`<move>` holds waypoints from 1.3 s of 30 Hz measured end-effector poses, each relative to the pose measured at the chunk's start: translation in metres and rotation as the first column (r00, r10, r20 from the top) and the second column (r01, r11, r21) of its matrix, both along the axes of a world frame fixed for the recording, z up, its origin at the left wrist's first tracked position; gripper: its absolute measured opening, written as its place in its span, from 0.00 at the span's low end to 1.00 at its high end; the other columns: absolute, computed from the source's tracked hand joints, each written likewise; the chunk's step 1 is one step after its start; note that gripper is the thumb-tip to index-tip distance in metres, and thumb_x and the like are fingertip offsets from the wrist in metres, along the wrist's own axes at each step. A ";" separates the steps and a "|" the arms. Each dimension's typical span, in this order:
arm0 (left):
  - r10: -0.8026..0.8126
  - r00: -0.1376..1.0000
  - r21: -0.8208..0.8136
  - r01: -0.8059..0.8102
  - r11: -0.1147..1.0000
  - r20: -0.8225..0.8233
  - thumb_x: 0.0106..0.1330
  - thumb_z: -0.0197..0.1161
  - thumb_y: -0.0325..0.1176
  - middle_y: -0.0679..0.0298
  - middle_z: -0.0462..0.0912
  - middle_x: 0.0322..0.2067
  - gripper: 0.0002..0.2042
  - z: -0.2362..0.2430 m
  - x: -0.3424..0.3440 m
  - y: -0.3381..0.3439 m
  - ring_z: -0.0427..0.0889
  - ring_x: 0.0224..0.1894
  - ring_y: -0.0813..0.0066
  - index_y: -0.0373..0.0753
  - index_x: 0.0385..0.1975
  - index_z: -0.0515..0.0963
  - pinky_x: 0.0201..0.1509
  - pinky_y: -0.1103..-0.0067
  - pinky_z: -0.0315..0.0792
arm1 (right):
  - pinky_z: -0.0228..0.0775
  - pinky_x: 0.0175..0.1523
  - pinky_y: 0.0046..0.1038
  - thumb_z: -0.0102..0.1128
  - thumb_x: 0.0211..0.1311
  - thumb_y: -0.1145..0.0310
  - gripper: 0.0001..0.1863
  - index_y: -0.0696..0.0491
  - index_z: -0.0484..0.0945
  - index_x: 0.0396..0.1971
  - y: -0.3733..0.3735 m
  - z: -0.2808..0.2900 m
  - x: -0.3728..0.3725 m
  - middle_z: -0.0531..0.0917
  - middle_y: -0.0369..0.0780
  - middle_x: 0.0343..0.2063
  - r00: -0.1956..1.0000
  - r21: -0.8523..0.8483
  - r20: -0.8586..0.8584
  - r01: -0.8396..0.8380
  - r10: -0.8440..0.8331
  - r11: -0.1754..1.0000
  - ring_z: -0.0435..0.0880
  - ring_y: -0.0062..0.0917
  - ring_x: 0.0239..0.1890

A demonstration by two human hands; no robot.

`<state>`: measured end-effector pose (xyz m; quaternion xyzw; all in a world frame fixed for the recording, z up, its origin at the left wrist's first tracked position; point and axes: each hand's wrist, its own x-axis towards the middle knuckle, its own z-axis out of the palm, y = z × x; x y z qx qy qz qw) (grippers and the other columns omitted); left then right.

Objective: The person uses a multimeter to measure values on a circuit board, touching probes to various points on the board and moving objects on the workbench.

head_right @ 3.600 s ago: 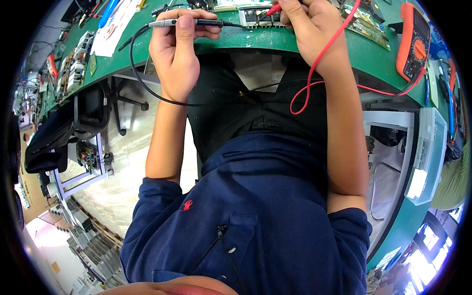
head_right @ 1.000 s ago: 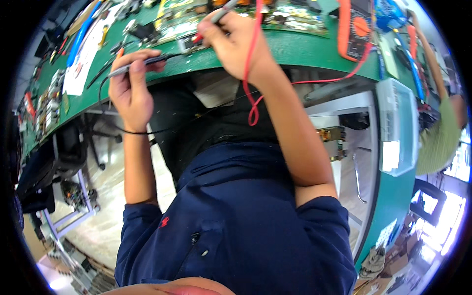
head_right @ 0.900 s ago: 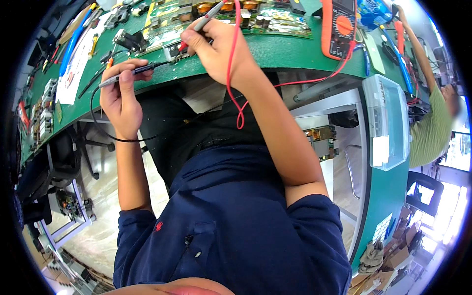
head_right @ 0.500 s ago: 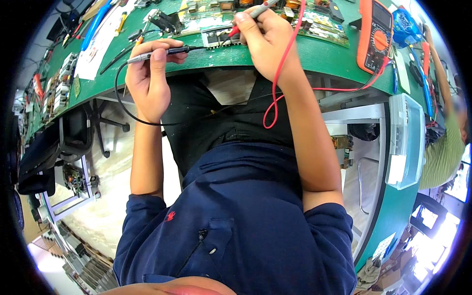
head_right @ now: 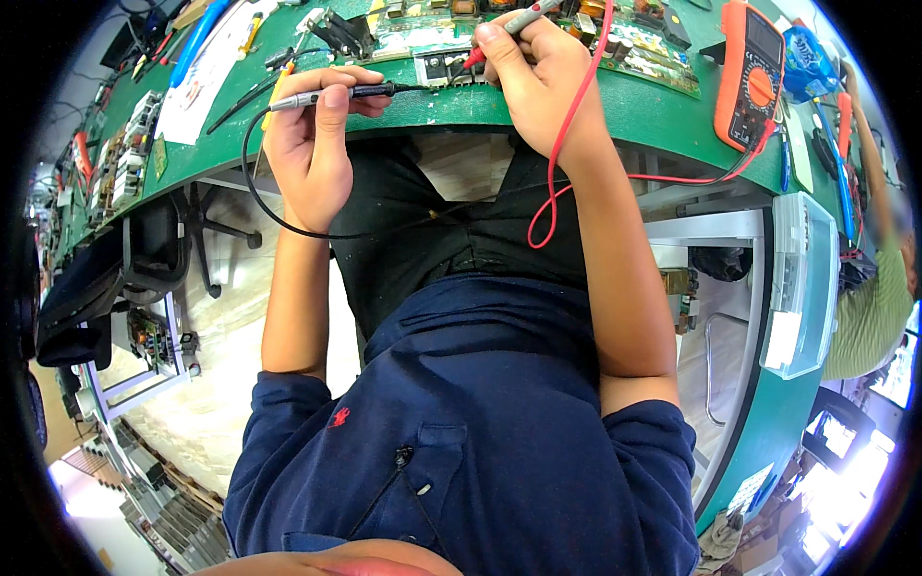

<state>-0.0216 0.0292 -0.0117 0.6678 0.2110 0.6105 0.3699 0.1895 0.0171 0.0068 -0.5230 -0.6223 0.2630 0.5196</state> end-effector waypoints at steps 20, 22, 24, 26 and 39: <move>0.050 0.997 -0.020 -0.051 0.998 -0.062 0.72 0.49 0.28 0.51 0.80 0.38 0.07 0.003 0.000 -0.006 0.82 0.34 0.69 0.31 0.40 0.70 0.41 0.77 0.77 | 0.65 0.32 0.18 0.54 0.68 0.64 0.11 0.58 0.75 0.36 0.002 -0.003 0.000 0.76 0.33 0.21 0.995 -0.004 -0.079 -0.069 0.069 0.998 0.74 0.14 0.25; 0.027 1.000 -0.054 -0.027 0.998 -0.015 0.71 0.50 0.28 0.53 0.80 0.38 0.07 0.003 0.001 -0.006 0.81 0.35 0.72 0.29 0.39 0.70 0.42 0.80 0.76 | 0.66 0.30 0.22 0.54 0.66 0.63 0.12 0.58 0.77 0.33 0.004 -0.006 -0.002 0.77 0.35 0.20 0.988 0.019 -0.145 -0.043 0.045 0.999 0.73 0.16 0.24; 0.019 0.999 -0.054 -0.021 0.998 -0.030 0.71 0.50 0.29 0.52 0.80 0.38 0.08 0.004 0.002 -0.005 0.82 0.35 0.72 0.28 0.39 0.70 0.42 0.79 0.76 | 0.66 0.30 0.22 0.55 0.66 0.62 0.12 0.58 0.77 0.33 0.005 -0.006 0.002 0.78 0.35 0.20 0.988 -0.009 -0.146 -0.056 0.054 0.998 0.74 0.16 0.24; 0.021 0.999 -0.056 -0.023 0.998 -0.042 0.71 0.50 0.29 0.52 0.80 0.38 0.08 0.004 0.001 -0.005 0.82 0.36 0.72 0.28 0.39 0.70 0.42 0.79 0.76 | 0.67 0.34 0.19 0.54 0.67 0.65 0.11 0.60 0.74 0.37 0.003 -0.003 0.002 0.77 0.35 0.23 0.990 -0.051 -0.123 -0.076 0.069 0.996 0.75 0.16 0.27; 0.029 0.997 -0.027 -0.031 0.999 -0.068 0.72 0.49 0.30 0.50 0.79 0.39 0.08 0.004 0.001 -0.005 0.81 0.34 0.69 0.30 0.40 0.69 0.40 0.77 0.76 | 0.67 0.34 0.19 0.54 0.67 0.65 0.11 0.60 0.75 0.37 0.001 -0.001 0.002 0.77 0.35 0.23 0.990 -0.053 -0.121 -0.076 0.069 0.996 0.75 0.16 0.27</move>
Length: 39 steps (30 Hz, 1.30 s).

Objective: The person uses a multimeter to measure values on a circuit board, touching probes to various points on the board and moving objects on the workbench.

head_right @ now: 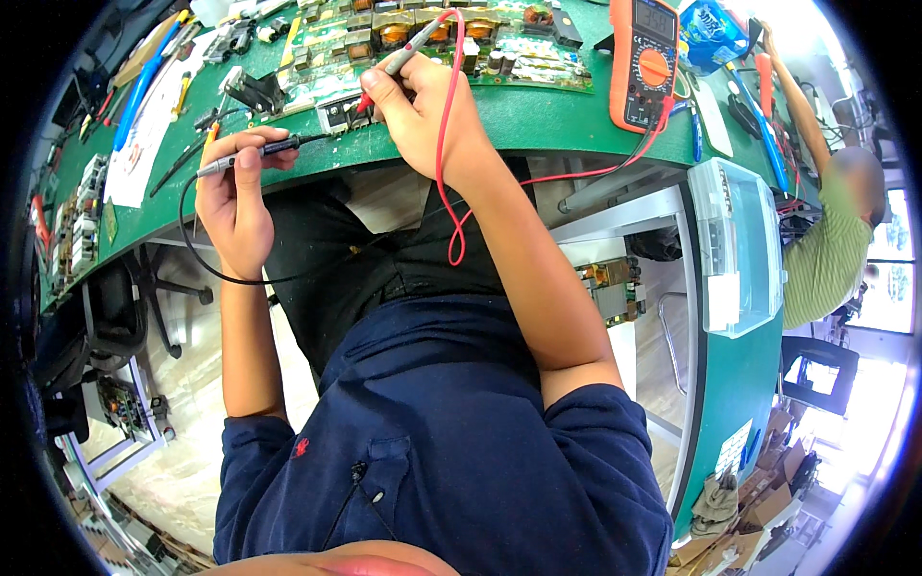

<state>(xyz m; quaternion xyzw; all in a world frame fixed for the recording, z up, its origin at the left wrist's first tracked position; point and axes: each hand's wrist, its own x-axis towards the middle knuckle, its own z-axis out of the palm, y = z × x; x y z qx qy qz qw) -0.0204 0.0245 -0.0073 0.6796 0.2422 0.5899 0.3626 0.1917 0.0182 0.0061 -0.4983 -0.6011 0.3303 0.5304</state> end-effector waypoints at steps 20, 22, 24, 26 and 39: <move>-0.109 0.990 -0.011 0.111 0.994 0.088 0.70 0.52 0.27 0.55 0.81 0.40 0.08 -0.010 0.008 -0.002 0.83 0.37 0.73 0.29 0.41 0.71 0.42 0.82 0.76 | 0.61 0.29 0.19 0.50 0.69 0.66 0.12 0.60 0.76 0.33 0.007 -0.014 0.021 0.74 0.34 0.19 0.925 0.169 -0.378 0.101 -0.030 0.980 0.71 0.16 0.24; -0.091 0.994 0.003 0.091 0.996 0.068 0.70 0.52 0.27 0.55 0.81 0.39 0.08 -0.009 0.008 -0.002 0.83 0.37 0.73 0.29 0.41 0.71 0.42 0.82 0.77 | 0.62 0.30 0.18 0.50 0.69 0.65 0.13 0.60 0.77 0.33 0.006 -0.013 0.020 0.75 0.34 0.20 0.953 0.162 -0.301 0.084 -0.032 0.983 0.72 0.16 0.24; -0.072 0.995 0.021 0.071 0.997 0.064 0.70 0.52 0.28 0.54 0.81 0.39 0.08 -0.006 0.006 -0.001 0.83 0.37 0.73 0.28 0.41 0.71 0.41 0.82 0.77 | 0.62 0.32 0.17 0.51 0.69 0.64 0.13 0.60 0.77 0.34 0.004 -0.010 0.018 0.76 0.34 0.21 0.980 0.158 -0.197 0.064 -0.032 0.985 0.72 0.15 0.25; -0.058 0.996 0.028 0.056 0.998 0.074 0.70 0.52 0.27 0.54 0.81 0.38 0.08 -0.003 0.001 0.001 0.83 0.36 0.72 0.28 0.41 0.71 0.41 0.82 0.77 | 0.63 0.33 0.16 0.52 0.69 0.64 0.13 0.59 0.78 0.35 0.001 -0.005 0.015 0.78 0.34 0.22 0.997 0.158 -0.069 0.037 -0.026 0.987 0.73 0.14 0.26; -0.008 0.999 -0.006 0.008 1.000 0.034 0.70 0.51 0.26 0.55 0.81 0.37 0.07 0.001 -0.004 0.001 0.82 0.34 0.75 0.29 0.38 0.72 0.41 0.82 0.77 | 0.68 0.36 0.18 0.56 0.66 0.66 0.10 0.59 0.77 0.36 -0.003 0.000 0.004 0.79 0.35 0.24 0.999 0.107 0.004 -0.035 0.035 0.994 0.76 0.14 0.28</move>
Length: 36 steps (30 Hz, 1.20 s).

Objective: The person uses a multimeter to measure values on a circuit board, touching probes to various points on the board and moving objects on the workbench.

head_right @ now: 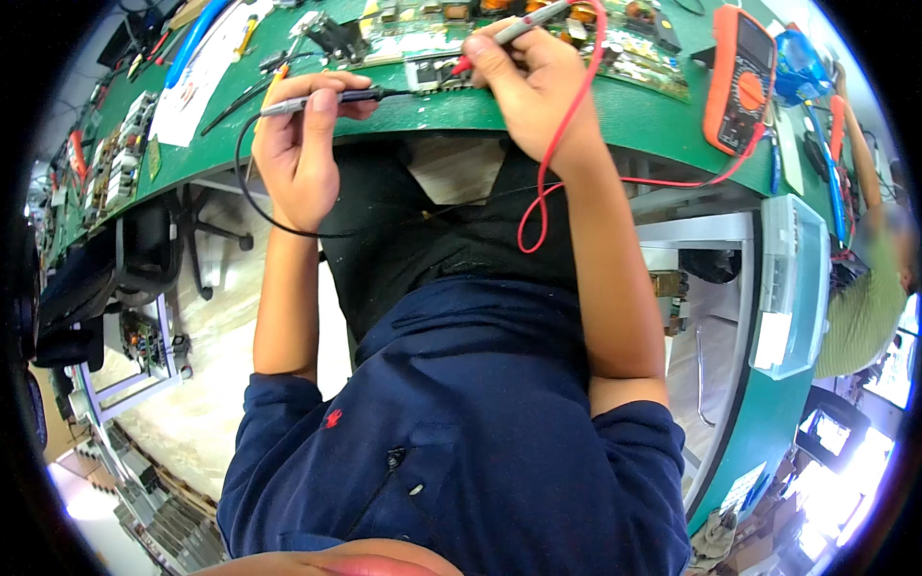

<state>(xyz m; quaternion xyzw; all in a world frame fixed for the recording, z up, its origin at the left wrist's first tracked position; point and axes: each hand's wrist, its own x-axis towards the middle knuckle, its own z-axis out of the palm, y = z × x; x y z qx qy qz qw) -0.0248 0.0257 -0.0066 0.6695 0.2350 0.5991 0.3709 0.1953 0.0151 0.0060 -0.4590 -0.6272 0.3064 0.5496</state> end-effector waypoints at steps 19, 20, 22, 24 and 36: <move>-0.019 1.000 -0.026 0.019 0.999 -0.004 0.71 0.51 0.27 0.51 0.81 0.38 0.07 -0.001 0.004 -0.002 0.82 0.35 0.70 0.28 0.39 0.71 0.43 0.78 0.76 | 0.70 0.36 0.23 0.56 0.66 0.62 0.14 0.60 0.77 0.33 0.001 0.000 0.001 0.81 0.39 0.25 0.999 -0.053 -0.038 -0.003 0.001 0.999 0.79 0.20 0.30; -0.022 1.000 -0.029 0.022 0.999 0.000 0.71 0.51 0.27 0.51 0.81 0.38 0.07 -0.001 0.004 -0.002 0.82 0.35 0.70 0.28 0.39 0.71 0.43 0.78 0.76 | 0.71 0.36 0.23 0.56 0.66 0.62 0.14 0.60 0.77 0.32 0.001 0.000 0.001 0.80 0.39 0.25 0.999 -0.058 -0.048 -0.005 0.002 0.998 0.79 0.20 0.29; -0.002 1.000 -0.019 0.002 1.000 -0.013 0.71 0.51 0.28 0.51 0.80 0.38 0.08 0.001 0.004 -0.003 0.82 0.36 0.71 0.28 0.39 0.71 0.43 0.78 0.76 | 0.71 0.36 0.23 0.55 0.66 0.62 0.14 0.60 0.77 0.32 0.000 0.001 -0.002 0.80 0.39 0.25 0.998 -0.067 -0.062 -0.003 -0.001 0.998 0.79 0.20 0.29; 0.010 1.000 -0.008 -0.010 1.000 -0.022 0.71 0.51 0.28 0.52 0.80 0.38 0.08 0.000 0.004 -0.004 0.82 0.36 0.71 0.28 0.40 0.71 0.43 0.78 0.76 | 0.66 0.34 0.18 0.55 0.66 0.66 0.11 0.60 0.76 0.38 0.001 0.000 0.000 0.80 0.36 0.24 1.000 -0.065 -0.018 0.001 -0.002 0.998 0.76 0.15 0.29; 0.019 0.998 0.001 -0.019 1.000 -0.054 0.72 0.48 0.30 0.50 0.80 0.40 0.09 0.001 0.004 -0.003 0.82 0.36 0.67 0.30 0.40 0.70 0.42 0.75 0.77 | 0.66 0.34 0.19 0.56 0.66 0.66 0.10 0.59 0.76 0.37 0.001 0.001 0.002 0.79 0.36 0.24 1.000 -0.079 -0.001 0.001 -0.001 0.997 0.76 0.15 0.28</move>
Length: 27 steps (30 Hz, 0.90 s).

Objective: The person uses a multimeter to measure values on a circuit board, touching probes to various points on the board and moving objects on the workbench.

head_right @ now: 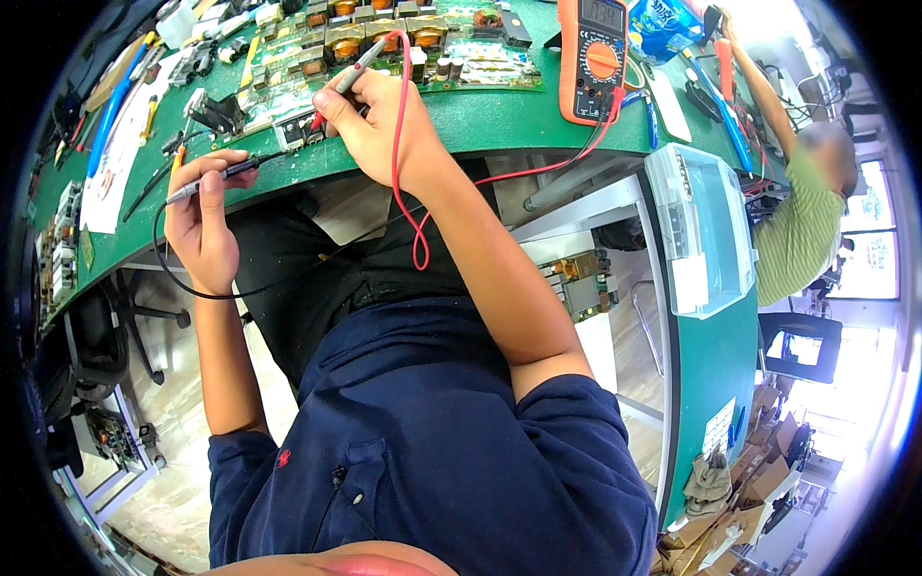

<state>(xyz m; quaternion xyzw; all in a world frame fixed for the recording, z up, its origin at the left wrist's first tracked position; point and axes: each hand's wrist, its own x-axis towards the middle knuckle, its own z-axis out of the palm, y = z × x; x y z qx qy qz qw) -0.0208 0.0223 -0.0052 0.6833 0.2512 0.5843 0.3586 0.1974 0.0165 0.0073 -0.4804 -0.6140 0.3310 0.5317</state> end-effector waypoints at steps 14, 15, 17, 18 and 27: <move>-0.119 0.984 -0.045 0.126 0.991 0.136 0.68 0.53 0.24 0.56 0.81 0.39 0.06 -0.011 0.013 -0.004 0.82 0.37 0.75 0.28 0.40 0.74 0.42 0.82 0.76 | 0.65 0.30 0.19 0.50 0.69 0.66 0.12 0.58 0.77 0.34 0.001 -0.009 0.013 0.78 0.35 0.19 0.938 0.135 -0.311 0.204 -0.154 0.970 0.75 0.16 0.22; -0.103 0.989 -0.004 0.104 0.995 0.110 0.68 0.54 0.25 0.56 0.81 0.38 0.06 -0.013 0.011 -0.001 0.82 0.36 0.75 0.28 0.39 0.74 0.41 0.83 0.76 | 0.65 0.30 0.19 0.50 0.69 0.66 0.11 0.58 0.77 0.34 0.002 -0.008 0.010 0.78 0.35 0.19 0.942 0.132 -0.298 0.201 -0.154 0.971 0.75 0.16 0.22; -0.097 0.989 -0.003 0.098 0.995 0.116 0.68 0.54 0.26 0.57 0.82 0.38 0.07 -0.013 0.012 -0.001 0.82 0.35 0.76 0.28 0.39 0.75 0.40 0.83 0.75 | 0.62 0.28 0.16 0.52 0.68 0.63 0.13 0.58 0.78 0.30 0.003 -0.007 0.006 0.76 0.32 0.17 0.943 0.146 -0.294 0.203 -0.154 0.968 0.71 0.12 0.21; -0.097 0.988 -0.005 0.099 0.995 0.121 0.69 0.54 0.26 0.57 0.82 0.38 0.07 -0.013 0.011 -0.001 0.82 0.35 0.76 0.28 0.39 0.75 0.40 0.83 0.75 | 0.61 0.28 0.16 0.52 0.68 0.63 0.13 0.58 0.78 0.30 0.003 -0.008 0.004 0.76 0.32 0.17 0.950 0.146 -0.278 0.189 -0.142 0.971 0.71 0.12 0.21; -0.093 0.989 -0.012 0.095 0.995 0.116 0.69 0.54 0.27 0.57 0.82 0.37 0.07 -0.012 0.011 -0.001 0.82 0.35 0.76 0.28 0.39 0.75 0.41 0.83 0.75 | 0.60 0.28 0.15 0.55 0.67 0.63 0.13 0.58 0.78 0.32 0.000 -0.004 0.002 0.76 0.32 0.18 0.983 0.140 -0.122 0.155 -0.138 0.978 0.70 0.11 0.21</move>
